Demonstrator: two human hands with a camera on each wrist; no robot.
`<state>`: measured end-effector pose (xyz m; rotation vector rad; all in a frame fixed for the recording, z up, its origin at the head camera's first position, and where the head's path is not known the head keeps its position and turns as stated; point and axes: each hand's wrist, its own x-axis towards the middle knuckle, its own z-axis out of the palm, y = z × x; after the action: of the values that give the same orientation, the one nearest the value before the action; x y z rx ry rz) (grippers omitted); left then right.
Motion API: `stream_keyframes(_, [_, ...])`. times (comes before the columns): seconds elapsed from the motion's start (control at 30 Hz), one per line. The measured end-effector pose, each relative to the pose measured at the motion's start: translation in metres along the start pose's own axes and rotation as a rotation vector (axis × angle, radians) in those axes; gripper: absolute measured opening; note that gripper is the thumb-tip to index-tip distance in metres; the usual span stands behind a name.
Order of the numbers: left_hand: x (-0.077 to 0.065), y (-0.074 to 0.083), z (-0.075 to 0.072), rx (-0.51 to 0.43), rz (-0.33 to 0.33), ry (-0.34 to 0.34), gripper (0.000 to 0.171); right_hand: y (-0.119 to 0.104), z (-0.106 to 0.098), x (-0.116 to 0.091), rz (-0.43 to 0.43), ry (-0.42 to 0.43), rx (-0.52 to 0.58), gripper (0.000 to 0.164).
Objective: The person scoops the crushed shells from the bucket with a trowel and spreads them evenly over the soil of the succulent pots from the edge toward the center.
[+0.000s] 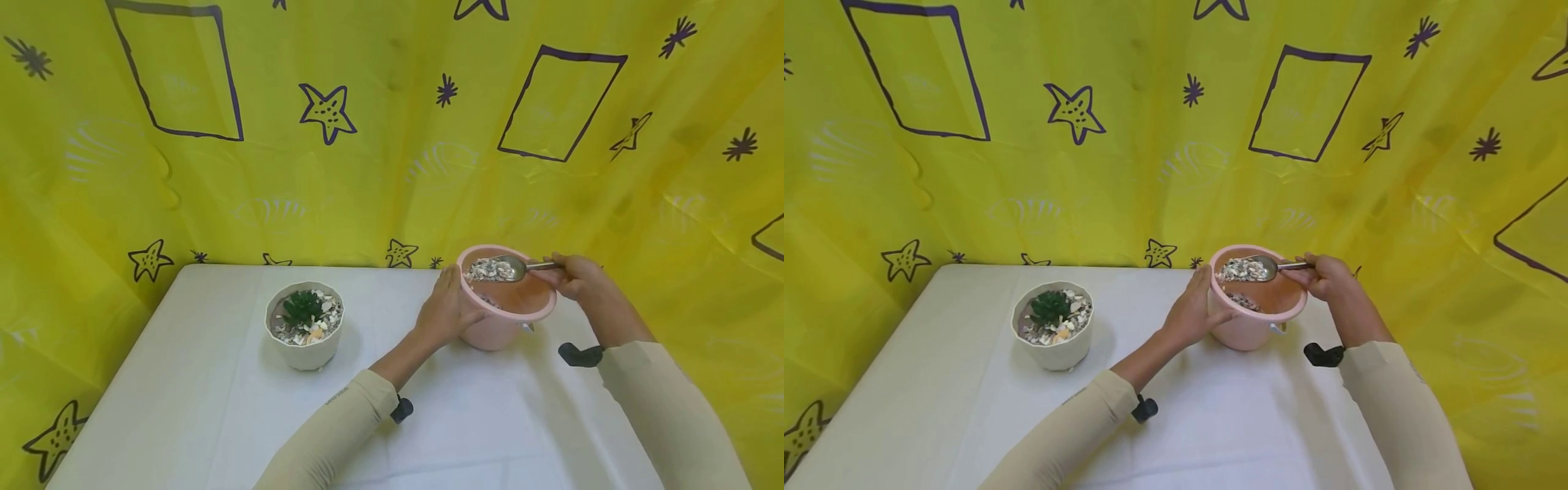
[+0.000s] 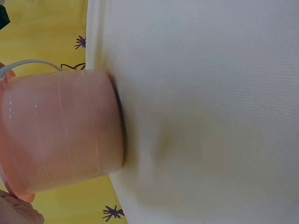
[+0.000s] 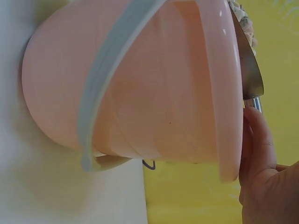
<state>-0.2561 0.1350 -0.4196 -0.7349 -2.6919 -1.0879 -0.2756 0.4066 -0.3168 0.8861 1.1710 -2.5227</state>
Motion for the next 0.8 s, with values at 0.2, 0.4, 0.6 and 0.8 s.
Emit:
stream_keyframes(0.2, [-0.001,0.000,0.000,0.001,0.002,0.000,0.115,-0.004,-0.010,-0.003,0.046,-0.022,0.036,0.046])
stream_keyframes(0.4, [-0.002,0.001,-0.001,-0.001,-0.009,-0.001,0.116,-0.006,-0.017,-0.005,0.079,-0.022,0.103,0.045])
stream_keyframes(0.6, [-0.002,0.002,-0.003,-0.012,-0.014,-0.013,0.116,-0.006,-0.024,-0.005,0.075,0.002,0.158,0.039])
stream_keyframes(0.8, [-0.002,0.002,-0.003,-0.021,-0.004,-0.008,0.115,-0.004,-0.030,-0.004,0.077,0.012,0.233,0.036])
